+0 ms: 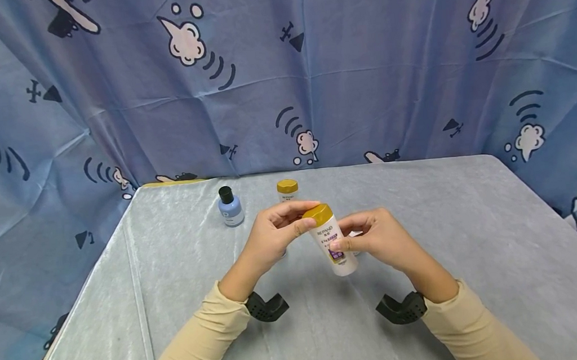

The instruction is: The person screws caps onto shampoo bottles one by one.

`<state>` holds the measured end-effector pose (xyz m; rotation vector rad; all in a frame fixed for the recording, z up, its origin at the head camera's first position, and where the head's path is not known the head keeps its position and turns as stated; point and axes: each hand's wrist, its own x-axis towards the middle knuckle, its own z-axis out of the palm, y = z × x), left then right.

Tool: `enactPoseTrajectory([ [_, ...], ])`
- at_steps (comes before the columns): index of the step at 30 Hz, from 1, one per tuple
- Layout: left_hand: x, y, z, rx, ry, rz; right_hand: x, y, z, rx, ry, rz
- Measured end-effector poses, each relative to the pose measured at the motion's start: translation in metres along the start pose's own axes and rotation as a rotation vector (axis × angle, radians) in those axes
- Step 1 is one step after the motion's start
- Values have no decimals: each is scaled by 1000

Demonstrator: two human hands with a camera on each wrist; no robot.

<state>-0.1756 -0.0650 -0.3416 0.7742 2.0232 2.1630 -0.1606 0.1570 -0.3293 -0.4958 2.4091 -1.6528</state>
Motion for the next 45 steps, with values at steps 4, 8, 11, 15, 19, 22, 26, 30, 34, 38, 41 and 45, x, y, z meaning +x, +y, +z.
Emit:
enactPoseTrajectory([
  [4, 0, 4, 1, -2, 21, -35, 1, -2, 0, 4, 9, 25],
  [8, 7, 9, 3, 13, 65, -58, 5, -4, -2, 3, 53, 24],
  [11, 16, 12, 6, 22, 111, -54, 12, -9, -6, -6, 95, 21],
  [15, 31, 15, 12, 36, 175, -51, 23, -14, -17, 4, 125, 21],
  [19, 47, 15, 14, 78, 218, -34, 36, -15, -29, 43, 126, -10],
  [22, 59, 12, 17, 106, 224, -19, 44, -12, -38, 56, 133, -18],
  [26, 75, 5, 21, 158, 223, -28, 52, -5, -47, 47, 155, 5],
  [30, 89, -1, 25, 193, 238, -32, 60, 1, -54, 63, 173, 35],
  [34, 99, -7, 29, 217, 240, -30, 67, 8, -58, 114, 179, 76],
  [38, 107, -15, 32, 260, 249, -51, 74, 18, -62, 122, 177, 126],
  [41, 112, -23, 33, 276, 254, -87, 80, 29, -64, 114, 170, 154],
  [45, 116, -37, 36, 289, 246, -149, 85, 47, -65, 124, 157, 172],
])
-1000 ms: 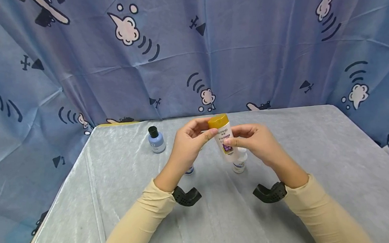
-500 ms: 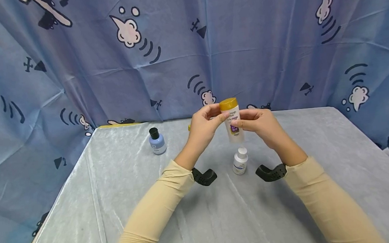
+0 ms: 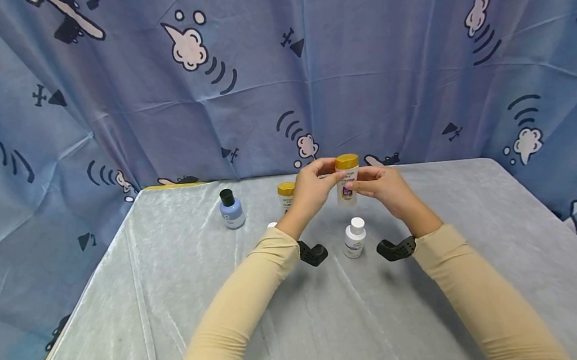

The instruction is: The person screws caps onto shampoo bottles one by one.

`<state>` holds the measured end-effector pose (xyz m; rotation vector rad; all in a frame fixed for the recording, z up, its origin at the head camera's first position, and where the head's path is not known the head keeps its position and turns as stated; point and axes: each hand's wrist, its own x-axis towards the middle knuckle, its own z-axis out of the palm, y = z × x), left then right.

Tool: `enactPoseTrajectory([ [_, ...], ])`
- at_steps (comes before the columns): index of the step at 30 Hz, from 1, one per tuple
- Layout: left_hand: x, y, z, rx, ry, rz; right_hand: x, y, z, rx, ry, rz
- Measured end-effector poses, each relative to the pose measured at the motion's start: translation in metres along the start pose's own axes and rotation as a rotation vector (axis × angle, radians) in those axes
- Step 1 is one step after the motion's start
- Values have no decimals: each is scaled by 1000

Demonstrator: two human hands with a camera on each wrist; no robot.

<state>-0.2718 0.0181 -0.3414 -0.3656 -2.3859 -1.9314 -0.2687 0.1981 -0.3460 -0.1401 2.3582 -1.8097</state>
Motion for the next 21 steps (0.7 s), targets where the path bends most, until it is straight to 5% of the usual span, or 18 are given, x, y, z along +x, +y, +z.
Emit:
enactPoseTrajectory([
  [10, 2, -25, 15, 118, -2, -57, 7, 30, 1, 55, -6, 73],
  [21, -4, -34, 17, 142, -33, -68, 5, 43, 3, 21, -10, 101],
])
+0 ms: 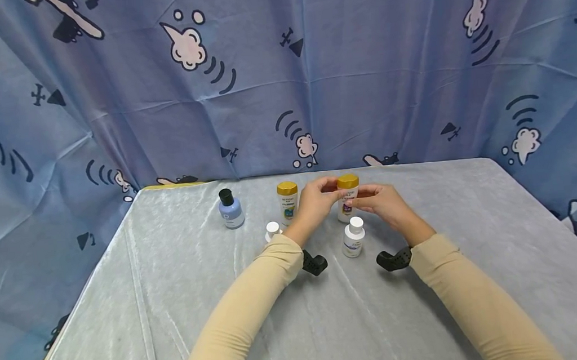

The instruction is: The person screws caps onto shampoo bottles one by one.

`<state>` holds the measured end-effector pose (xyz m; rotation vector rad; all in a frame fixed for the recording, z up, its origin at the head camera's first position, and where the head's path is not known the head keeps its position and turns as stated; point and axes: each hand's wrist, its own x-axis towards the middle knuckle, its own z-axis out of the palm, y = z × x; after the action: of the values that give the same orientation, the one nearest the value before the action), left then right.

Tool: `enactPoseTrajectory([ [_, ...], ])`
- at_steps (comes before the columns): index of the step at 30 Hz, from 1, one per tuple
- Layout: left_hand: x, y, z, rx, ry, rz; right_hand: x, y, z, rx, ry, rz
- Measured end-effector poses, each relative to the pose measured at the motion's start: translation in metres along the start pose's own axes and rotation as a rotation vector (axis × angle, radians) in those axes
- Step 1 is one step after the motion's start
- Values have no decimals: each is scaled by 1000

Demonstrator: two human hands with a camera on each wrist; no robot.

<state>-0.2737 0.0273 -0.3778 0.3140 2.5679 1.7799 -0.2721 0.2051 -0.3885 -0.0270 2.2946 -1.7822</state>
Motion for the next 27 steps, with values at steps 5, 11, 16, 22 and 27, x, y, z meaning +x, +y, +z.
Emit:
enactPoseTrajectory([
  [5, -1, -4, 1, 4, -10, -2, -1, 3, 1, -6, 0, -7],
  [11, -3, -5, 2, 27, -17, -2, -2, 9, 0, 0, 2, -22],
  [16, -8, 4, 1, 83, -11, 2, -5, 9, -2, -4, -7, -29],
  [22, -21, 25, -17, 82, -5, 6, -15, 0, -12, -200, -14, -30],
  [27, -28, 39, -49, 5, 11, 43, -26, -11, -31, -296, -12, -35],
])
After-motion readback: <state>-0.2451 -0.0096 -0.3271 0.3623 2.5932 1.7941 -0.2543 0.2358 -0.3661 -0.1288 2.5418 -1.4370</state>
